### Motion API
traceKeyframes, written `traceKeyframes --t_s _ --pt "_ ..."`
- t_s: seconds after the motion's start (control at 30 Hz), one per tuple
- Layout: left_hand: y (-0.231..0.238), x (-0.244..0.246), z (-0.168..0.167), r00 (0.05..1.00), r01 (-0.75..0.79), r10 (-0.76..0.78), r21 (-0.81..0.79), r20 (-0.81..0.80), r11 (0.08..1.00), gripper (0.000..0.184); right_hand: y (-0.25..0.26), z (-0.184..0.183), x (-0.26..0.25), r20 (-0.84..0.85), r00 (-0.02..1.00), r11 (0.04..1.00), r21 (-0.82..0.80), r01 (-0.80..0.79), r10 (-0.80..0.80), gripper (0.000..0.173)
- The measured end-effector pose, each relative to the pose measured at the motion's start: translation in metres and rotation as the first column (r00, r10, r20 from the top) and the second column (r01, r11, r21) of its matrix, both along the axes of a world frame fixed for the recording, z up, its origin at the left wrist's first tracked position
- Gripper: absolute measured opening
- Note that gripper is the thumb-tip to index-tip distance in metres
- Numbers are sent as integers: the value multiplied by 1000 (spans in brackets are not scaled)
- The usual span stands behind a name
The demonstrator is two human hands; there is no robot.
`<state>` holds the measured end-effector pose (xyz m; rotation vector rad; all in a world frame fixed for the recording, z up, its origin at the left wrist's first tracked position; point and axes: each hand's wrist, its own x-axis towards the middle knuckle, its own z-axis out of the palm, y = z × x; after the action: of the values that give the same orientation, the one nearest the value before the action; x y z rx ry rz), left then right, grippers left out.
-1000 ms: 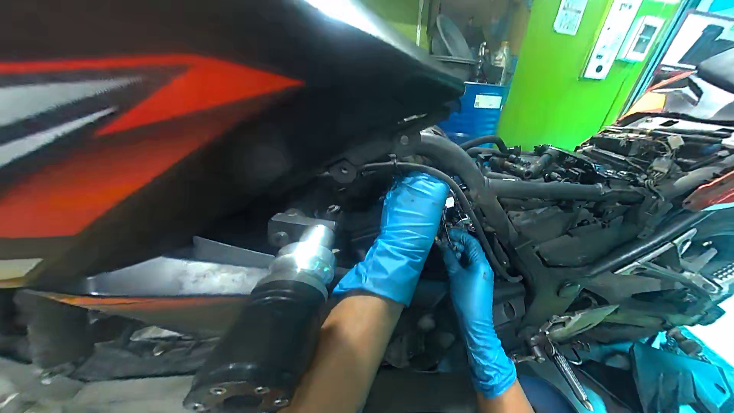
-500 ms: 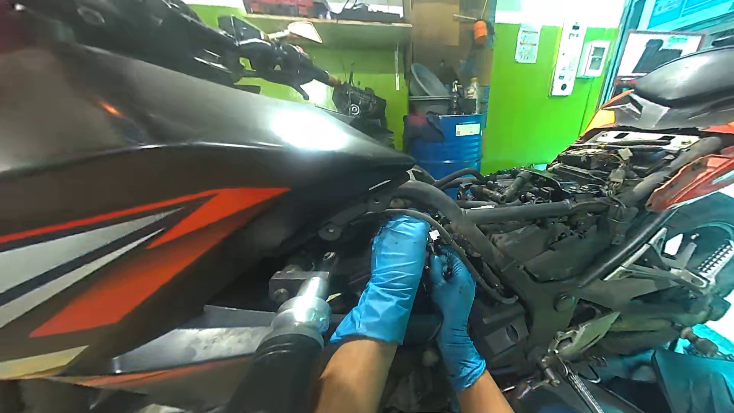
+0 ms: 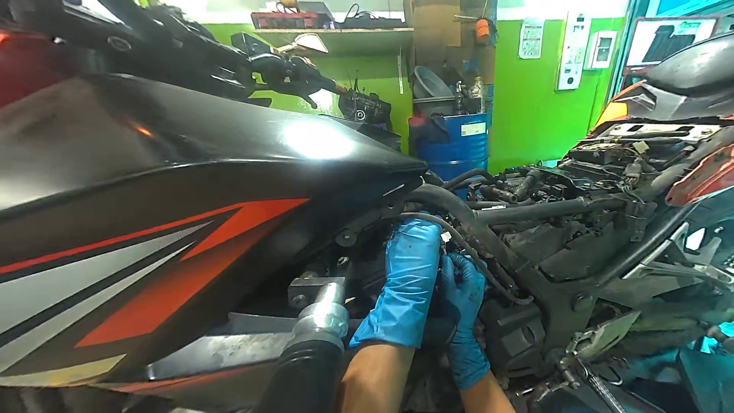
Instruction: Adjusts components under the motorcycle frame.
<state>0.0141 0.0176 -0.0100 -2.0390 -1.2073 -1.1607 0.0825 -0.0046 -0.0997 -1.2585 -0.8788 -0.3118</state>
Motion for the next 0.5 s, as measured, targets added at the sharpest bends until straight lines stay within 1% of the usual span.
traceKeyframes --t_s 0.07,0.1,0.13,0.17,0.2,0.23,0.27,0.3,0.33,0.37,0.4,0.43,0.5 --pt "-30 -2 25 1000 -1 -3 -227 -18 974 16 2 -2 -1 10 1000 1000 -6 27 -27 25" --pt "-39 -3 34 1000 -5 -2 -309 -22 951 17 2 -3 -2 5 1000 1000 -4 31 -31 26" --pt "-41 -4 37 1000 -2 3 -361 0 933 17 1 -2 -4 -9 999 999 -3 35 -35 27" --pt "-37 -5 34 997 18 12 -385 75 923 14 -4 3 -6 -38 999 999 -32 11 -12 28" --pt "-25 -5 25 978 52 32 -390 206 919 11 -14 14 -8 -80 996 994 -96 -44 36 29" --pt "-16 -6 21 955 69 62 -419 291 905 14 -31 35 -8 -156 982 965 -220 -143 110 29" --pt "-11 -7 19 937 83 91 -466 338 881 17 -47 56 -7 -247 954 909 -335 -249 171 29" --pt "-9 -8 19 927 86 118 -508 356 857 18 -41 52 -8 -224 965 924 -322 -205 136 27" --pt "-8 -8 19 925 79 139 -537 354 840 18 -16 27 -8 -116 993 984 -174 -43 23 25" --pt "-8 -8 20 929 61 151 -544 337 837 18 0 11 -7 -67 997 997 -67 28 -33 24" --pt "-9 -8 20 935 54 142 -527 324 848 17 6 4 -6 -52 998 998 -31 46 -47 23" --pt "-11 -7 22 947 43 119 -485 298 873 16 7 4 -6 -54 998 998 -42 39 -41 23" --pt "-25 -7 28 982 33 43 -393 183 919 10 4 6 -6 -70 998 999 -42 6 -9 22"
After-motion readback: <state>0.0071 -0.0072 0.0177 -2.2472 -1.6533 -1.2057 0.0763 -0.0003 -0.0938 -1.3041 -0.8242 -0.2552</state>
